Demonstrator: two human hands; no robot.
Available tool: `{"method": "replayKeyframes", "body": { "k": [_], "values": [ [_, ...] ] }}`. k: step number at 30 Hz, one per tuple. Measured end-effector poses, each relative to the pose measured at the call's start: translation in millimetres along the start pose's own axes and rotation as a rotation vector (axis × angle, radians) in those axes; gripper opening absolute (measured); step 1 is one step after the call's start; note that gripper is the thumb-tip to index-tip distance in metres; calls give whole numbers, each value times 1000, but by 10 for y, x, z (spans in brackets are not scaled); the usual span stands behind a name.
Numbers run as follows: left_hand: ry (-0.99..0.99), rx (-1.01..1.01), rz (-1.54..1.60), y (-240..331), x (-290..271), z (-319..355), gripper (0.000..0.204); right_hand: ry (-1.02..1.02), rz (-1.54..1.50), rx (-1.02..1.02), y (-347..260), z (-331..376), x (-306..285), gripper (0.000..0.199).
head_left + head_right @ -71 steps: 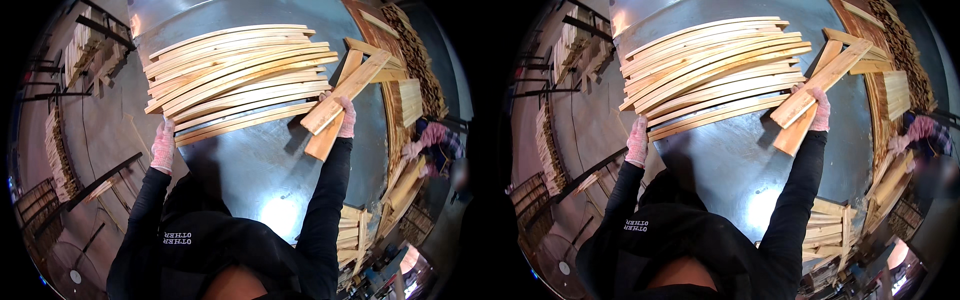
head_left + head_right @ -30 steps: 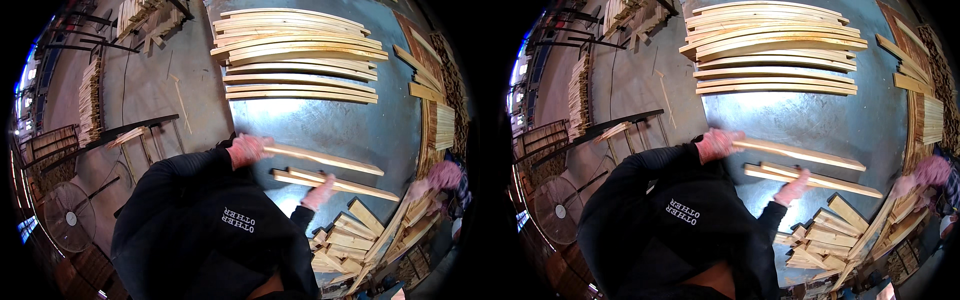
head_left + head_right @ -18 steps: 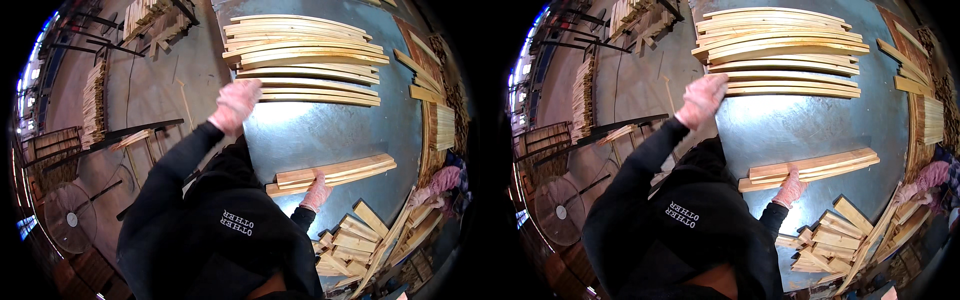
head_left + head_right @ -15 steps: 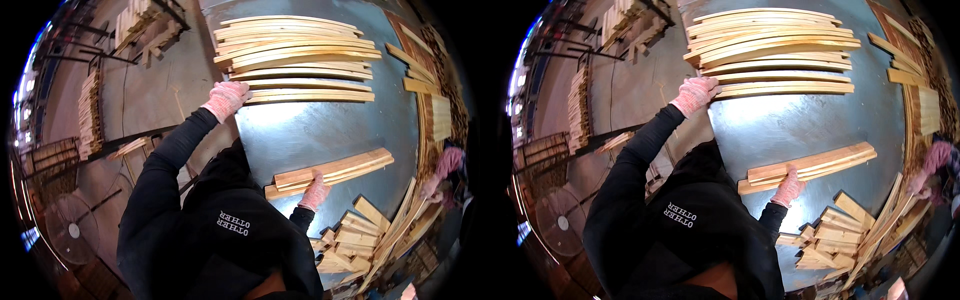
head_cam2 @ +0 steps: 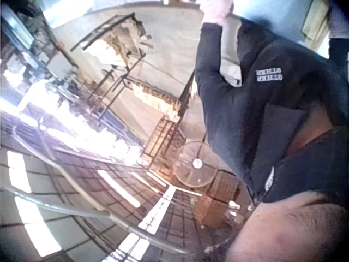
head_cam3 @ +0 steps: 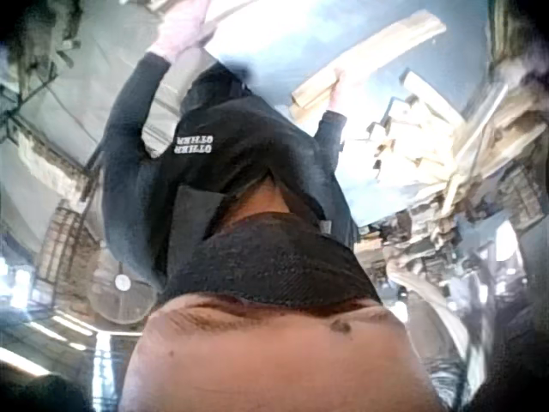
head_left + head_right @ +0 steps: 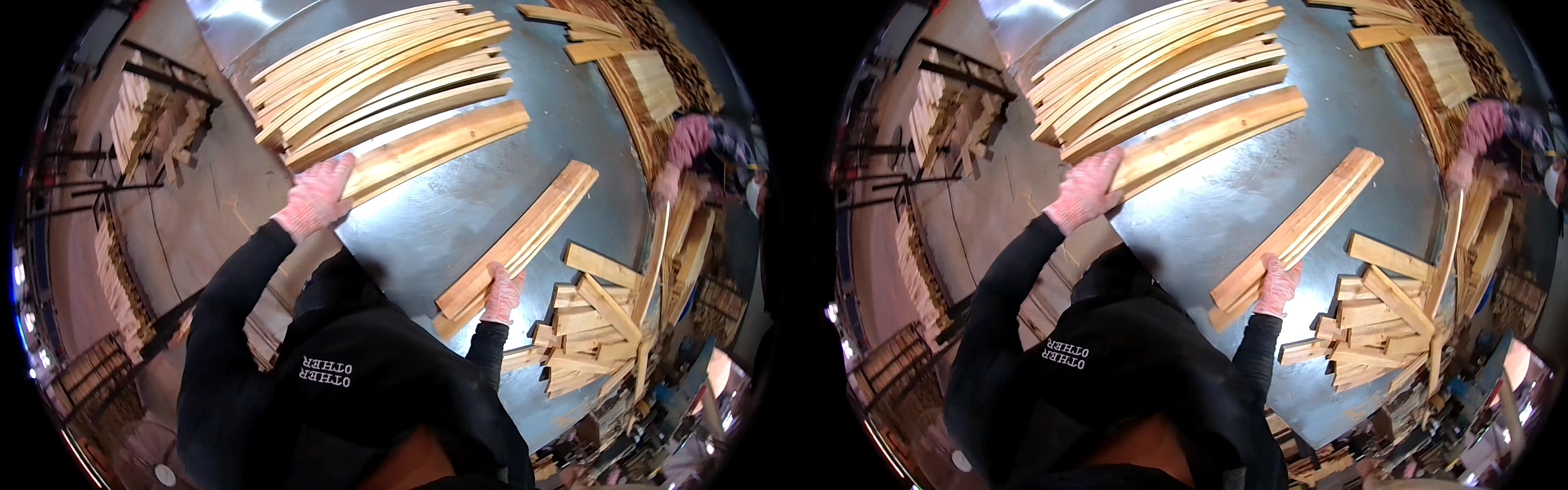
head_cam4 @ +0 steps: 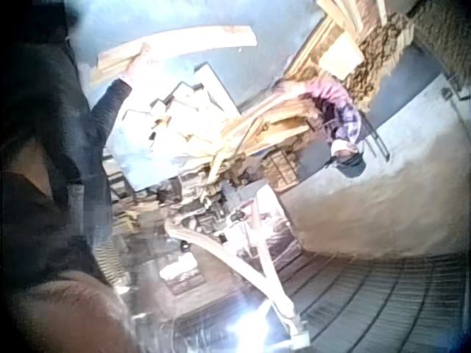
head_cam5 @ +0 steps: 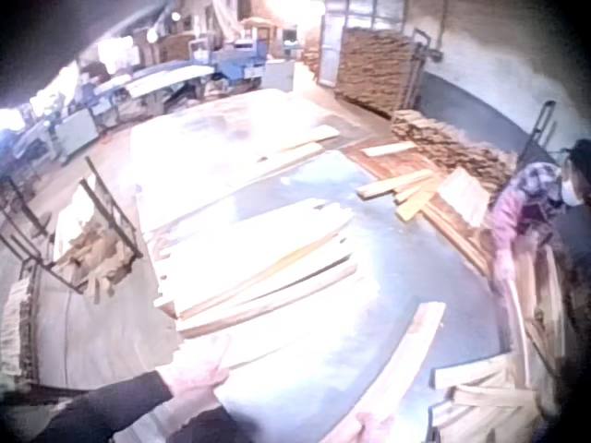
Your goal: The person sorts and stacks light-colored wooden planks on a metal workbench. They pick up individual planks, inspect them, and arrange them into neat piles, occasionally moving stacks to different locations on the table.
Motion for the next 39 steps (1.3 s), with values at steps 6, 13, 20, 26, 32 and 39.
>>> {"method": "replayKeyframes", "body": {
  "k": [6,13,20,26,32,39],
  "values": [
    [322,529,-550,417,-1772,533,65,238,958,-217,-938,-88,-517,92],
    [339,1244,-757,2051,-1212,-278,34,18,779,-176,-744,-26,-885,91],
    [873,640,-333,3377,21,-1526,22,-31,808,-177,-100,912,-374,110],
    [576,177,146,3230,-157,-1416,55,53,996,-125,-47,1019,-456,110],
    [141,-52,-221,1271,282,-1100,87,51,852,-88,-136,875,-418,104],
    [127,106,-563,809,6,-1427,56,-139,510,-92,-130,516,512,107]
  ]
}}
Point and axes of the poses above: each hand's wrist, its own z-axis away from the middle knuckle, its own x-axis out of the palm, y = z × x, the point moved 10 cm from there along -z, towards the middle knuckle, and after that the axes turned 15 degrees about -z, right-handed, at the moved point
